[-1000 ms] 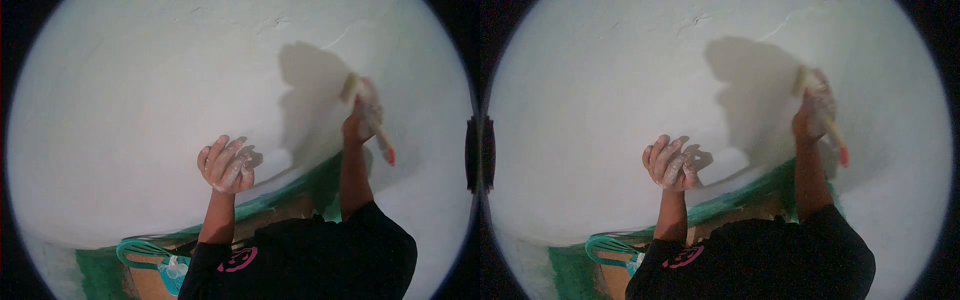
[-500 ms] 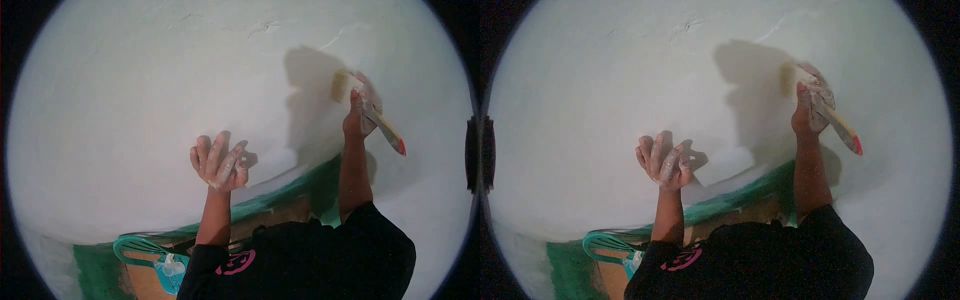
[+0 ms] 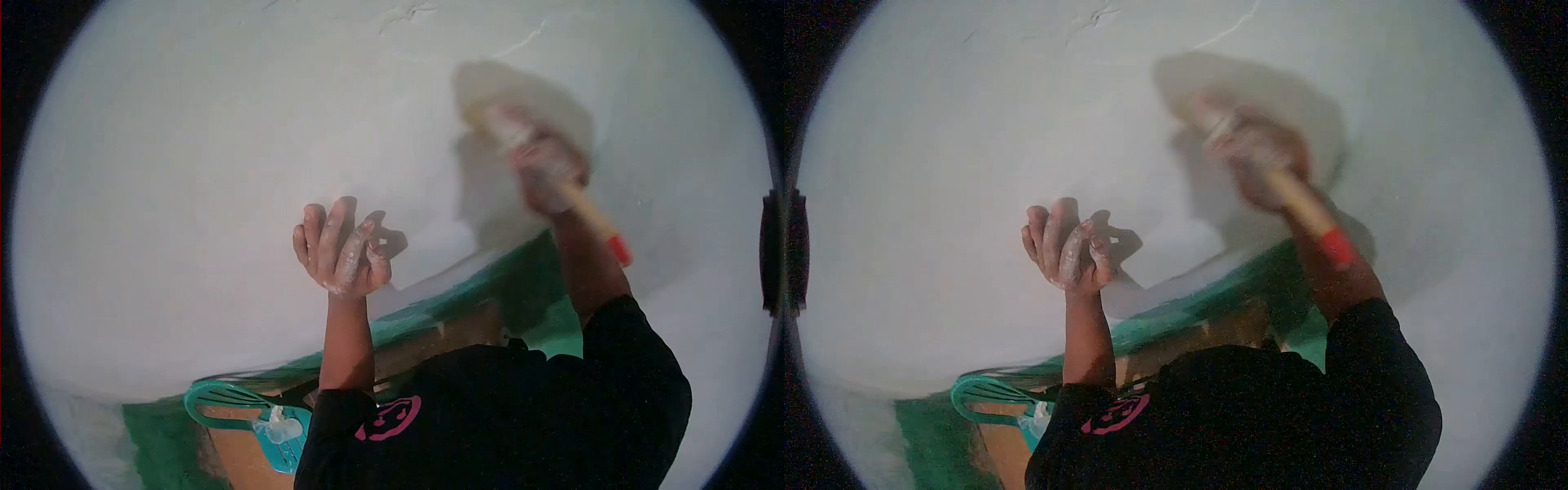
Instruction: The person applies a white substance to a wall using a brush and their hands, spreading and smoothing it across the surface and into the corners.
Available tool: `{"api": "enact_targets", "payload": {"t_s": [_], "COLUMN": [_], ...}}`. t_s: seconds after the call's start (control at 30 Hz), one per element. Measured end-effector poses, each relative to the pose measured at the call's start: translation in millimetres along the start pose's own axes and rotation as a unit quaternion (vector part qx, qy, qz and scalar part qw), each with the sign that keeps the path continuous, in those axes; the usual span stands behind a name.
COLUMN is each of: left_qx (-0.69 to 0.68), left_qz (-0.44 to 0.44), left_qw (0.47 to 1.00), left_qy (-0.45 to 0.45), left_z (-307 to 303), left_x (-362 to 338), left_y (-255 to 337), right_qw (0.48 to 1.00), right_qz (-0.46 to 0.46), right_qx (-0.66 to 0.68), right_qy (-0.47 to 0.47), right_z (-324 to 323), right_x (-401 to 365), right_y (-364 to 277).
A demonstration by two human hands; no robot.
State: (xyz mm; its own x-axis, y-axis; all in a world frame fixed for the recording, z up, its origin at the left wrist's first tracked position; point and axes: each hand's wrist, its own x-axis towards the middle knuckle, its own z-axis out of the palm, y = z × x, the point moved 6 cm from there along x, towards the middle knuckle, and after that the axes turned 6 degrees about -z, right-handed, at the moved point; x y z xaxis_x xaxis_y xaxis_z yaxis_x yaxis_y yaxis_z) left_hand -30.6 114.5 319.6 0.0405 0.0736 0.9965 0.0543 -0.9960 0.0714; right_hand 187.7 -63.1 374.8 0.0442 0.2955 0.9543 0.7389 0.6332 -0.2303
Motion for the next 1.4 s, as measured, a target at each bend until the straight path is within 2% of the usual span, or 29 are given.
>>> {"api": "enact_targets", "payload": {"t_s": [0.03, 0.07, 0.1, 0.13, 0.2, 0.27, 0.3, 0.33, 0.43, 0.5, 0.53, 0.57, 0.6, 0.63, 0.67, 0.73, 0.77, 0.8, 0.87, 0.93, 1.03, 1.07, 1.1, 1.13, 1.2, 1.23, 1.3, 1.33, 1.4], "left_qx": [0.003, 0.003, 0.002, 0.003, -0.003, -0.011, -0.018, -0.017, -0.019, -0.027, -0.024, -0.03, -0.036, -0.032, -0.026, -0.019, -0.02, -0.021, -0.019, -0.018, -0.028, -0.027, -0.026, -0.026, 0.024, 0.024, 0.065, 0.066, 0.129], "left_qz": [-0.005, -0.009, -0.012, -0.014, -0.019, -0.017, -0.016, -0.017, -0.018, -0.024, -0.027, -0.023, -0.018, -0.023, -0.021, -0.022, -0.023, -0.023, -0.016, -0.009, -0.016, -0.021, -0.027, -0.029, -0.014, -0.016, -0.021, -0.022, -0.028], "left_qw": [1.0, 1.0, 1.0, 1.0, 1.0, 1.0, 1.0, 1.0, 1.0, 0.999, 0.999, 0.999, 0.999, 0.999, 0.999, 0.999, 0.999, 0.999, 1.0, 1.0, 0.999, 0.999, 0.999, 0.999, 0.999, 0.999, 0.997, 0.997, 0.991], "left_qy": [0.003, 0.002, 0.002, 0.006, 0.004, 0.011, 0.011, 0.013, 0.012, 0.012, 0.013, 0.017, 0.021, 0.024, 0.019, 0.015, 0.015, 0.015, 0.009, 0.0, 0.014, 0.01, 0.008, 0.007, -0.016, -0.015, -0.032, -0.031, -0.03], "left_z": [-1.0, -1.3, -1.3, -2.4, -2.2, -3.1, -3.8, -3.8, -3.4, -4.6, -4.5, -4.5, -4.8, -5.3, -5.6, -6.7, -5.9, -5.6, -7.8, -7.6, -7.9, -5.2, -3.8, -2.9, 1.6, 1.9, 5.8, 7.1, 9.4], "left_x": [-0.9, -1.1, -1.0, -0.9, -1.9, -2.0, -2.3, -2.2, -2.6, -5.6, -5.1, -4.7, -4.2, -3.6, -2.9, -2.7, -3.9, -4.2, -3.3, -2.3, -4.1, -4.4, -6.7, -10.1, -18.7, -24.3, -36.7, -40.3, -44.8], "left_y": [-1.3, -2.5, -3.3, -3.6, -4.3, -5.0, -5.1, -5.5, -5.8, -10.1, -11.0, -10.9, -10.1, -10.1, -9.4, -8.6, -8.8, -9.3, -7.8, -6.6, -7.6, -4.4, -5.1, -5.9, -7.6, -9.0, -7.7, -6.0, -3.8], "right_qw": [0.985, 0.986, 0.977, 0.871, 0.96, 0.962, 0.927, 0.896, 0.896, 0.916, 0.824, 0.669, 0.831, 0.942, 0.942, 0.959, 0.959, 0.944, 0.879, 0.859, 0.881, 0.898, 0.912, 0.906, 0.973, 0.972, 0.951, 0.947, 0.977], "right_qz": [0.008, 0.009, -0.027, -0.063, -0.04, -0.032, -0.154, -0.157, -0.173, -0.17, -0.274, -0.358, -0.274, -0.172, -0.173, -0.171, -0.172, -0.216, -0.297, -0.275, -0.25, -0.223, -0.071, -0.227, -0.04, -0.039, -0.153, -0.11, -0.077], "right_qx": [0.134, 0.136, -0.174, -0.468, -0.19, -0.268, -0.279, -0.289, -0.214, -0.176, -0.414, -0.618, -0.466, -0.285, -0.282, -0.212, -0.209, -0.251, -0.327, -0.266, -0.197, -0.193, -0.211, -0.279, -0.195, -0.195, -0.259, -0.294, -0.196], "right_qy": [0.107, 0.1, 0.123, 0.137, 0.201, -0.041, -0.199, -0.298, -0.349, -0.318, -0.273, -0.206, -0.13, -0.05, -0.054, 0.085, 0.085, -0.006, -0.182, -0.34, -0.35, -0.327, -0.343, -0.224, -0.12, -0.122, 0.065, 0.065, 0.044], "right_z": [-24.0, -22.6, -28.4, -25.7, -14.0, 41.9, 72.9, 89.9, 91.2, 72.6, 58.9, 46.9, 15.9, -9.7, -8.1, -16.1, -5.6, 23.7, 80.9, 115.8, 110.0, 91.0, 80.0, 63.4, 18.0, 16.9, -4.5, -9.2, 22.2], "right_x": [-0.4, 11.9, 31.7, 43.1, -3.7, -26.3, -14.9, -23.3, -20.0, 16.3, 36.6, 53.0, 78.7, 97.4, 103.9, 111.9, 103.1, 82.2, 34.4, 7.9, 15.4, 25.7, 40.7, 70.4, 93.5, 96.0, 93.4, 62.7, 24.1], "right_y": [9.5, 2.8, -19.6, -39.2, 4.3, -10.8, -41.0, -46.7, -43.1, -41.4, -46.8, -49.1, -47.4, -37.2, -34.3, -35.9, -34.9, -37.5, -47.2, -55.5, -48.7, -38.3, -19.4, -43.1, -29.2, -26.3, -38.5, -15.1, -6.2]}}
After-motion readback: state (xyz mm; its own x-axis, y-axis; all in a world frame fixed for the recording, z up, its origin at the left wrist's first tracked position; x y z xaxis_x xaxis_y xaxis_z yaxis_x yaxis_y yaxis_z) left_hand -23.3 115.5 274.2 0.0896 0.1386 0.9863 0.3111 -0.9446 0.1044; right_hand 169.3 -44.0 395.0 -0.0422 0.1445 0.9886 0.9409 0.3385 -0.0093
